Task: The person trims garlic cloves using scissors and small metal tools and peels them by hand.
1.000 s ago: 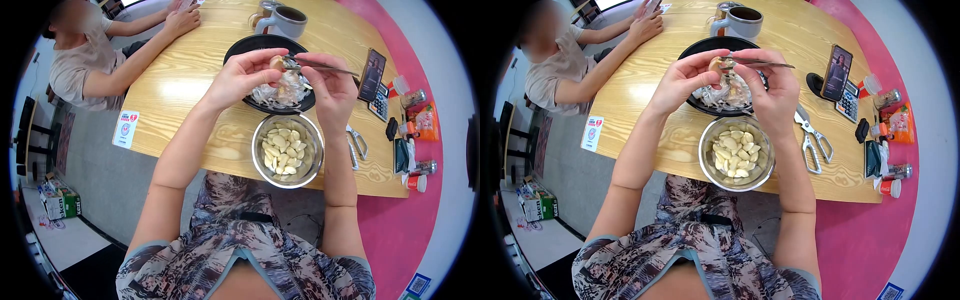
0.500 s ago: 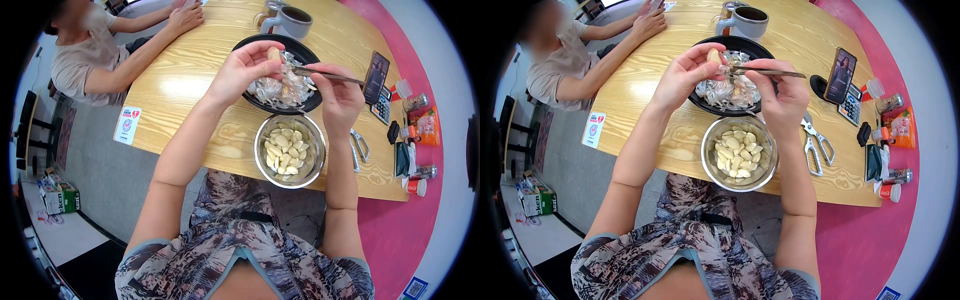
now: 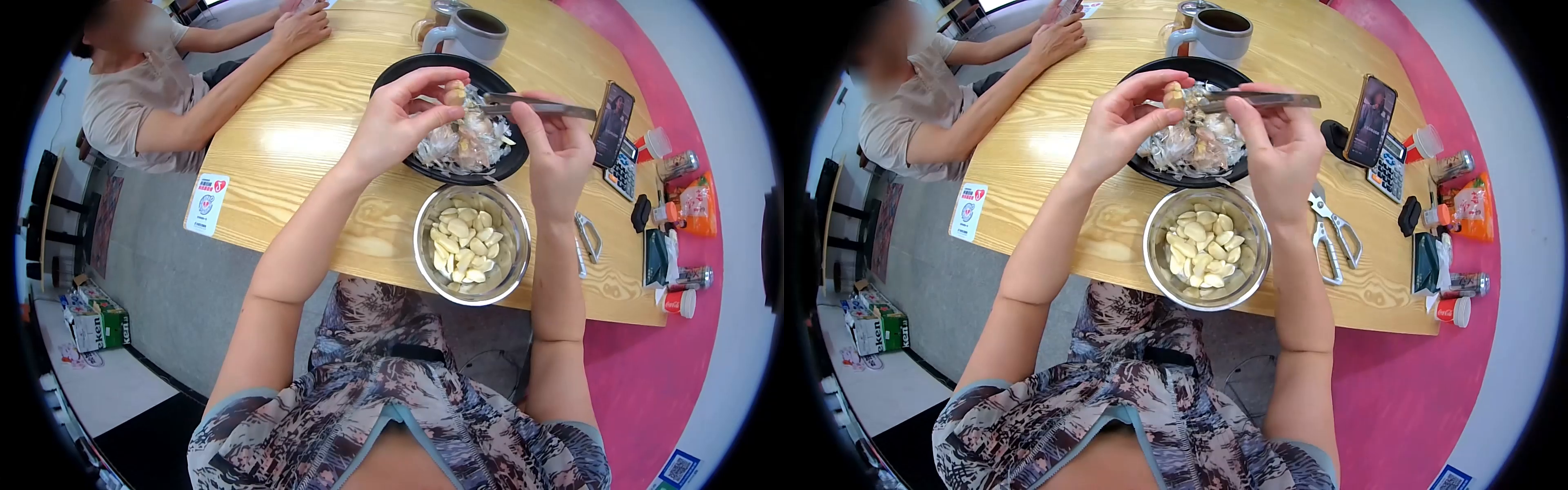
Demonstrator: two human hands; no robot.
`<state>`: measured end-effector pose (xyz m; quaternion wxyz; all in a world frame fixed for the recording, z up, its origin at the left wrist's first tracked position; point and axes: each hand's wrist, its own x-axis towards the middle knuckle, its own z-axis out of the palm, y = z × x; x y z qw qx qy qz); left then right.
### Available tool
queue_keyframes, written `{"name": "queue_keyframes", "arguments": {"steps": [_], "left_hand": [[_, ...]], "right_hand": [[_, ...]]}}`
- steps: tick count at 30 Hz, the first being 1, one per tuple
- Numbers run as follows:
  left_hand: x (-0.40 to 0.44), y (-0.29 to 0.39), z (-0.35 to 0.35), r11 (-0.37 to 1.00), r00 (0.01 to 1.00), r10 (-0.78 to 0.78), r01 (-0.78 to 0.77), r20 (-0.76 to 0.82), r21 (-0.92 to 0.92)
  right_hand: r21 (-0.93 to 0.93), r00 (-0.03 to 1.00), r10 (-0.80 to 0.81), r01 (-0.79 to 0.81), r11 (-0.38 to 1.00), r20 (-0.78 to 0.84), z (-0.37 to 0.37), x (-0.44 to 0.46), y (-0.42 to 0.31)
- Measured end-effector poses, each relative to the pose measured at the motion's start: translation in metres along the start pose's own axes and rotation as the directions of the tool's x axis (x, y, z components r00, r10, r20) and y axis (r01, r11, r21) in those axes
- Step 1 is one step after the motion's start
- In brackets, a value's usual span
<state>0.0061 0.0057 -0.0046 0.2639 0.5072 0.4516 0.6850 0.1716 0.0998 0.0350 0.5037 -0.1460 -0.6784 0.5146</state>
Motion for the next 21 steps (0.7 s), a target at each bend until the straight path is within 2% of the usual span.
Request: {"name": "queue_keyframes", "arguments": {"steps": [1, 2, 4, 12, 17, 19, 21], "left_hand": [[-0.001, 0.001, 0.001, 0.997, 1.0, 0.017, -0.016, -0.013, 0.076], [-0.001, 0.001, 0.002, 0.988, 0.999, 0.038, -0.034, -0.025, 0.151], [-0.001, 0.002, 0.003, 0.989, 0.998, 0.058, -0.053, -0.03, 0.139], [-0.004, 0.008, 0.007, 0.987, 0.995, 0.097, -0.099, 0.023, 0.129], [-0.005, 0.006, 0.011, 0.999, 0.999, 0.037, -0.037, -0.007, -0.003], [-0.004, 0.006, 0.011, 0.998, 0.998, 0.052, -0.054, -0.037, -0.034], [-0.004, 0.005, 0.01, 0.995, 0.996, 0.066, -0.07, -0.067, -0.067]], "right_hand": [[0.075, 1.0, 0.01, -0.011, 0.997, 0.013, 0.003, 0.001, 0.0], [0.073, 1.0, 0.009, -0.01, 0.997, 0.008, 0.005, 0.001, -0.002], [0.121, 0.996, 0.077, -0.081, 0.989, 0.038, 0.008, 0.002, -0.004], [0.221, 0.99, 0.135, -0.139, 0.965, 0.035, 0.009, -0.001, 0.002], [0.287, 0.988, 0.152, -0.145, 0.947, -0.002, 0.008, -0.002, 0.008], [0.247, 0.986, 0.146, -0.122, 0.961, -0.083, 0.007, -0.001, 0.009], [0.224, 0.987, 0.138, -0.116, 0.968, -0.083, 0.002, 0.0, 0.011]]}}
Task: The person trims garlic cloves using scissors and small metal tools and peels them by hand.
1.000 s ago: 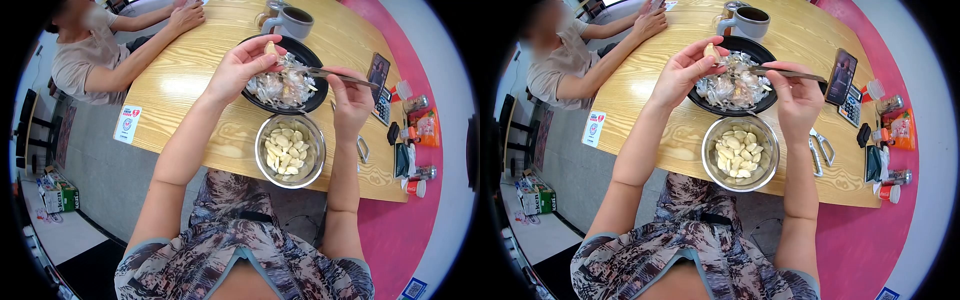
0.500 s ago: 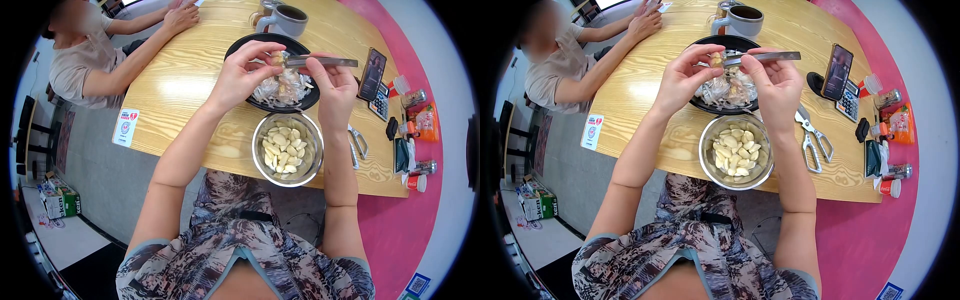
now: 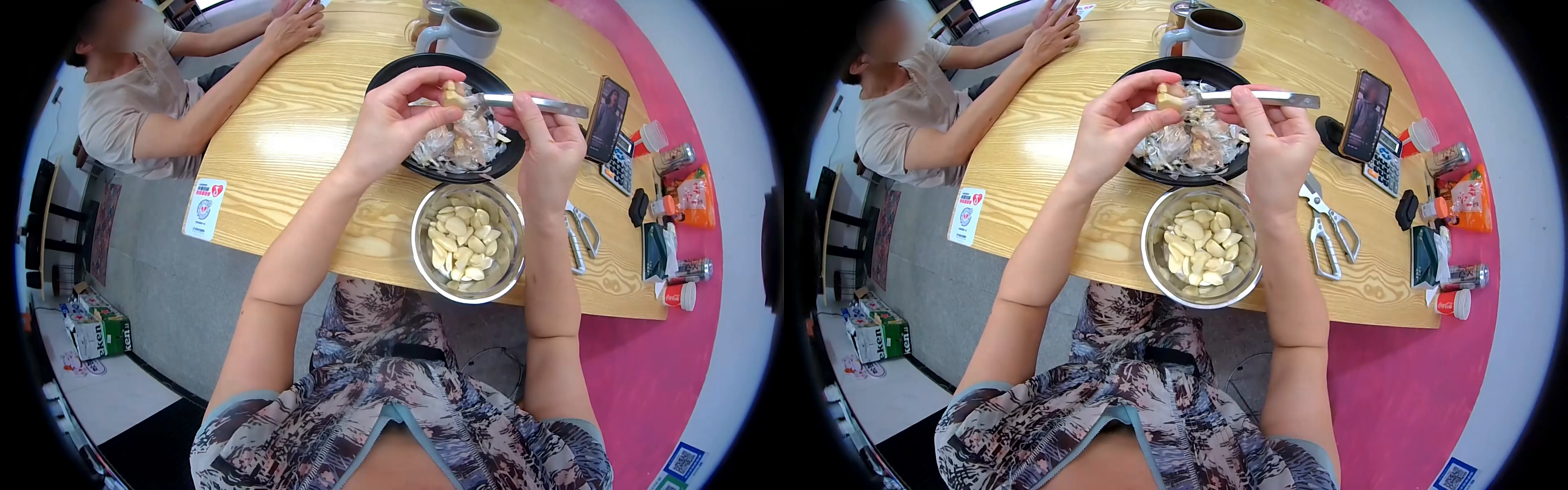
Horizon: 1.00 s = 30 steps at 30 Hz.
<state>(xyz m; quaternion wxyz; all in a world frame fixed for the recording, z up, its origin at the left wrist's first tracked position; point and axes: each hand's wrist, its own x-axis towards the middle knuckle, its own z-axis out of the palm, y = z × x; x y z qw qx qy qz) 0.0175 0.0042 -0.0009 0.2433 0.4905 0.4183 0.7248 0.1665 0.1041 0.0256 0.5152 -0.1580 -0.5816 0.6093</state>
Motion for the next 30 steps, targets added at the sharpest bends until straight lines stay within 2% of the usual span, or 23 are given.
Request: {"name": "queue_keyframes", "arguments": {"steps": [2, 6, 11, 13, 14, 15, 17, 19, 21, 25, 30], "left_hand": [[0.002, -0.001, -0.003, 0.995, 0.999, -0.04, 0.04, 0.002, -0.096], [0.003, -0.003, -0.005, 0.992, 0.999, -0.048, 0.047, -0.004, -0.12], [0.006, 0.0, -0.014, 0.967, 0.998, -0.067, 0.059, -0.021, -0.249], [0.004, 0.001, -0.014, 0.975, 0.996, -0.087, 0.084, -0.004, -0.205], [0.005, 0.001, -0.014, 0.981, 0.994, -0.108, 0.109, 0.02, -0.16], [0.007, 0.0, -0.013, 0.982, 0.995, -0.101, 0.104, 0.024, -0.16], [0.004, -0.003, -0.011, 0.995, 0.998, -0.065, 0.065, -0.005, -0.077], [0.002, -0.002, -0.008, 0.997, 0.997, -0.072, 0.072, -0.04, -0.006], [0.001, -0.002, -0.004, 0.949, 1.0, 0.019, -0.01, -0.025, 0.314], [0.0, -0.004, -0.003, 0.934, 0.998, 0.069, -0.064, -0.003, 0.352], [0.0, -0.004, -0.001, 0.928, 0.99, 0.138, -0.125, -0.013, 0.35]], "right_hand": [[-0.025, 1.0, -0.007, 0.007, 1.0, 0.002, -0.006, 0.002, 0.0], [-0.076, 0.997, -0.067, 0.064, 0.995, -0.039, -0.011, 0.007, 0.0], [-0.131, 0.986, -0.144, 0.131, 0.983, -0.089, -0.025, 0.017, 0.002], [-0.523, 0.958, -0.009, 0.165, 0.836, 0.288, -0.03, 0.021, 0.008], [-0.579, 0.968, 0.03, 0.125, 0.806, 0.25, -0.029, 0.017, 0.014], [-0.579, 0.968, 0.023, 0.13, 0.805, 0.249, -0.027, 0.016, 0.012], [-0.443, 0.981, -0.123, 0.179, 0.879, 0.153, -0.021, 0.013, 0.006], [-0.374, 0.978, -0.131, 0.183, 0.909, 0.16, -0.013, 0.011, -0.004], [-0.153, 0.962, -0.125, 0.165, 0.974, 0.244, -0.002, 0.006, -0.012], [-0.162, 0.929, -0.19, 0.25, 0.954, 0.317, 0.004, 0.003, -0.009], [-0.195, 0.92, -0.222, 0.294, 0.936, 0.322, 0.007, 0.0, -0.008]]}}
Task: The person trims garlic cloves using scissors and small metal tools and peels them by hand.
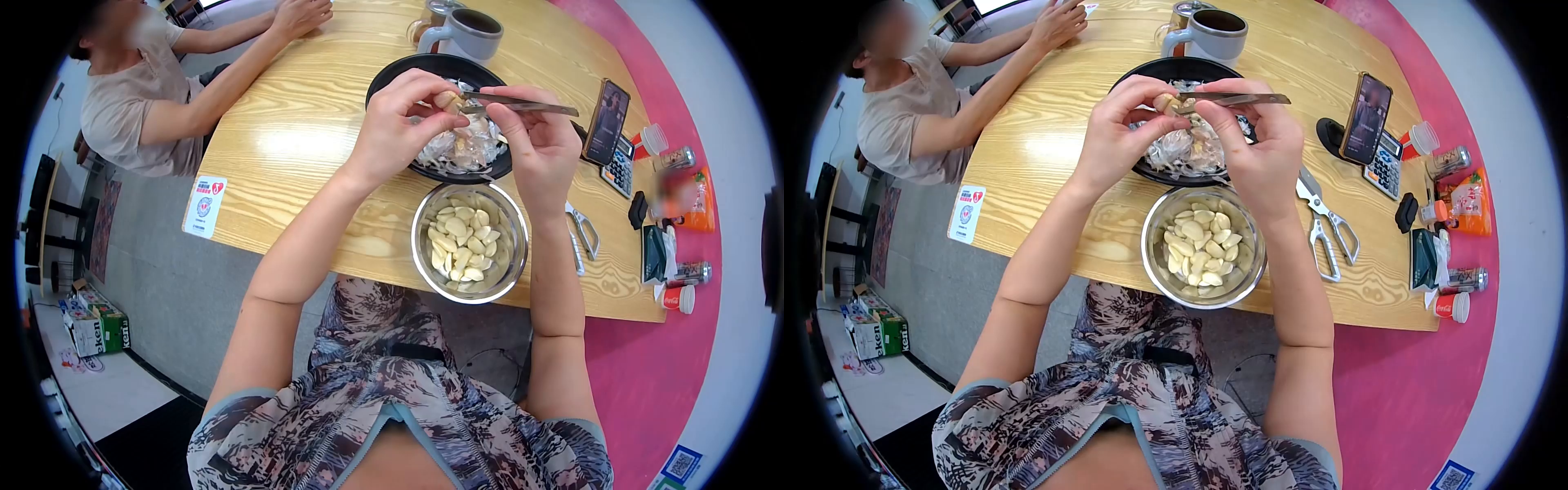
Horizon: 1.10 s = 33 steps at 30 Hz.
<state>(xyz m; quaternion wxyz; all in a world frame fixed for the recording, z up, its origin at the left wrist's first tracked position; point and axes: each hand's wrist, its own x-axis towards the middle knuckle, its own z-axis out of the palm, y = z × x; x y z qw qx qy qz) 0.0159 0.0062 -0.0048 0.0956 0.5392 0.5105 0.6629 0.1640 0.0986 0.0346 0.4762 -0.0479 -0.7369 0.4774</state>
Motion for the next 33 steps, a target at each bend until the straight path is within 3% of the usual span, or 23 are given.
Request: {"name": "queue_keyframes", "arguments": {"steps": [5, 7, 11, 14, 15, 20, 24, 29, 33], "left_hand": [[-0.002, 0.0, 0.002, 0.999, 0.999, -0.009, 0.008, -0.039, -0.04], [-0.003, 0.001, 0.004, 0.993, 0.995, -0.091, 0.087, -0.044, -0.076], [-0.004, -0.001, 0.002, 0.995, 0.996, -0.086, 0.084, -0.027, -0.058], [-0.003, 0.007, 0.002, 0.898, 0.951, -0.306, 0.301, 0.035, -0.322], [-0.001, 0.002, -0.003, 0.888, 0.935, -0.334, 0.354, 0.118, -0.294], [0.003, 0.001, -0.012, 0.777, 0.891, -0.385, 0.454, 0.24, -0.436], [0.004, 0.004, -0.011, 0.757, 0.885, -0.409, 0.466, 0.225, -0.457], [0.006, -0.004, -0.017, 0.682, 0.89, -0.42, 0.44, 0.179, -0.584], [0.003, -0.004, -0.016, 0.636, 0.868, -0.39, 0.496, 0.308, -0.591]], "right_hand": [[-0.122, 0.998, -0.056, 0.052, 0.991, -0.032, 0.004, -0.006, -0.001], [-0.19, 0.993, -0.111, 0.1, 0.977, -0.047, 0.003, -0.007, 0.0], [-0.157, 0.99, -0.125, 0.113, 0.981, -0.07, 0.005, -0.007, -0.003], [-0.15, 0.985, -0.168, 0.16, 0.976, -0.045, 0.004, -0.008, 0.004], [-0.156, 0.984, -0.171, 0.161, 0.975, -0.056, 0.003, -0.007, 0.005], [-0.075, 0.986, -0.122, 0.114, 0.991, -0.11, 0.0, -0.002, -0.001], [-0.092, 0.992, -0.111, 0.105, 0.99, -0.053, -0.004, -0.004, -0.006], [0.052, 0.997, 0.035, -0.032, 0.998, -0.063, -0.008, -0.009, -0.011], [0.086, 0.996, 0.064, -0.059, 0.995, -0.057, -0.008, -0.005, -0.002]]}}
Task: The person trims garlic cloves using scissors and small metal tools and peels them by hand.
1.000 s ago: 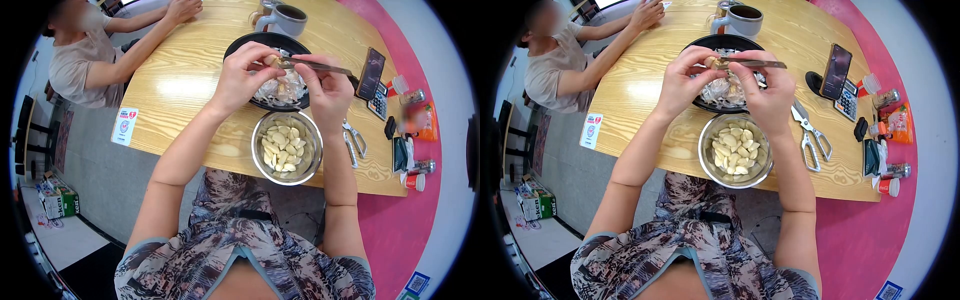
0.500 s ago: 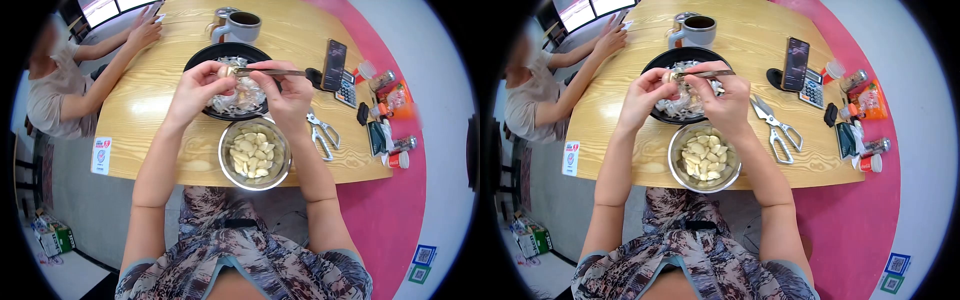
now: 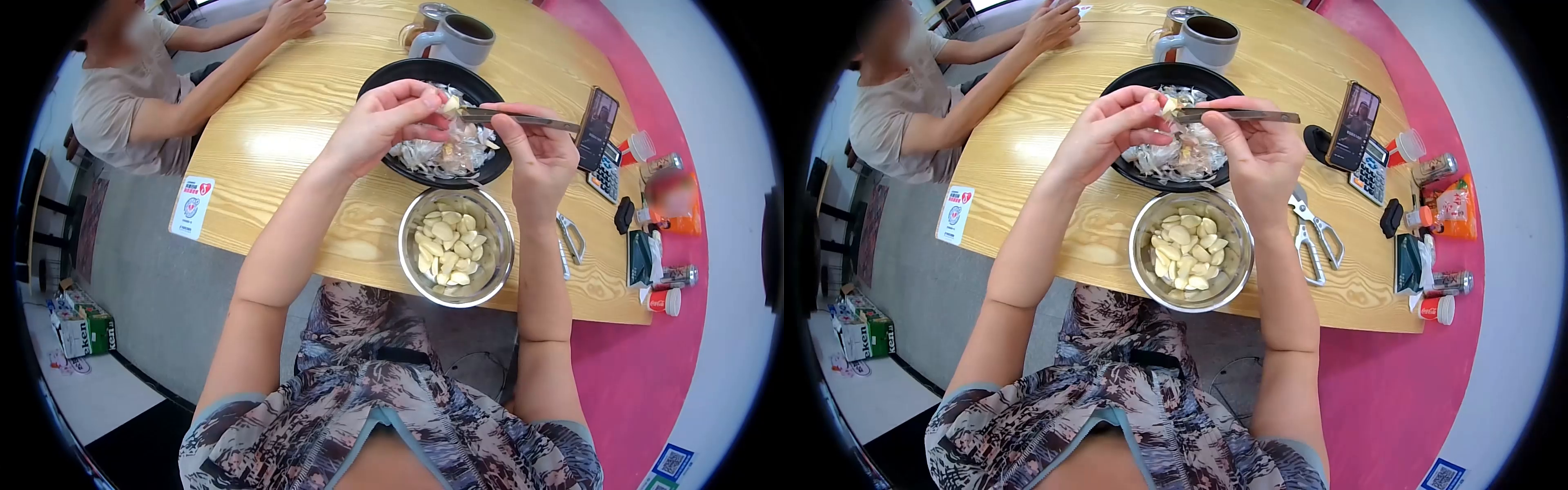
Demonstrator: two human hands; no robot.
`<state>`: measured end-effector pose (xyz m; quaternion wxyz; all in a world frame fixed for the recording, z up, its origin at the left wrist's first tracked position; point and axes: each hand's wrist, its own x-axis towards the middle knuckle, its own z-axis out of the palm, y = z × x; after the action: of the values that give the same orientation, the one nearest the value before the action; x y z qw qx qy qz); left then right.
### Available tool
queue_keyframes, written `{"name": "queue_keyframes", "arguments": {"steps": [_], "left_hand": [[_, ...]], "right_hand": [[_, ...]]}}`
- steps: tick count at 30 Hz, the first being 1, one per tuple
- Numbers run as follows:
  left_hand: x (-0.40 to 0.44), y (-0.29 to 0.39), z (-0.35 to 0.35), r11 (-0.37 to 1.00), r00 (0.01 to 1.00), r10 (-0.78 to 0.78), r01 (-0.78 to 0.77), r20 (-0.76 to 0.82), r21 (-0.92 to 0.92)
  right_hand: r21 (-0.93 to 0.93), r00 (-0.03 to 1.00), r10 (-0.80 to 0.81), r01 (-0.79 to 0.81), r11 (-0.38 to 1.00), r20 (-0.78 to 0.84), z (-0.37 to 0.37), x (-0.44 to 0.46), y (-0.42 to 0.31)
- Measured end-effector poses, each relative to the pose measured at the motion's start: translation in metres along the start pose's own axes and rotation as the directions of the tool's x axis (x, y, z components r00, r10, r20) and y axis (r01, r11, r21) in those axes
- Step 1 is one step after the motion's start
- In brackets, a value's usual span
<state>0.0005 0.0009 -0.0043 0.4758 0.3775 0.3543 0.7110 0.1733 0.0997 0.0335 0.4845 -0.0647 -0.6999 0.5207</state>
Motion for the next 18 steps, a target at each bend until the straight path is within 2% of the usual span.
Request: {"name": "queue_keyframes", "arguments": {"steps": [5, 11, 18], "left_hand": [[0.001, 0.001, -0.001, 1.0, 0.999, -0.014, 0.015, 0.033, -0.024], [-0.003, 0.007, 0.004, 0.999, 0.994, 0.0, 0.004, 0.105, -0.034], [-0.001, 0.003, 0.002, 0.994, 1.0, -0.017, 0.018, 0.009, -0.112]], "right_hand": [[0.03, 0.997, 0.074, -0.074, 0.997, -0.015, 0.004, 0.005, 0.005], [0.067, 0.999, 0.044, -0.044, 0.997, 0.004, 0.003, 0.007, 0.006], [0.042, 0.997, 0.059, -0.061, 0.997, 0.047, 0.004, 0.002, -0.002]]}}
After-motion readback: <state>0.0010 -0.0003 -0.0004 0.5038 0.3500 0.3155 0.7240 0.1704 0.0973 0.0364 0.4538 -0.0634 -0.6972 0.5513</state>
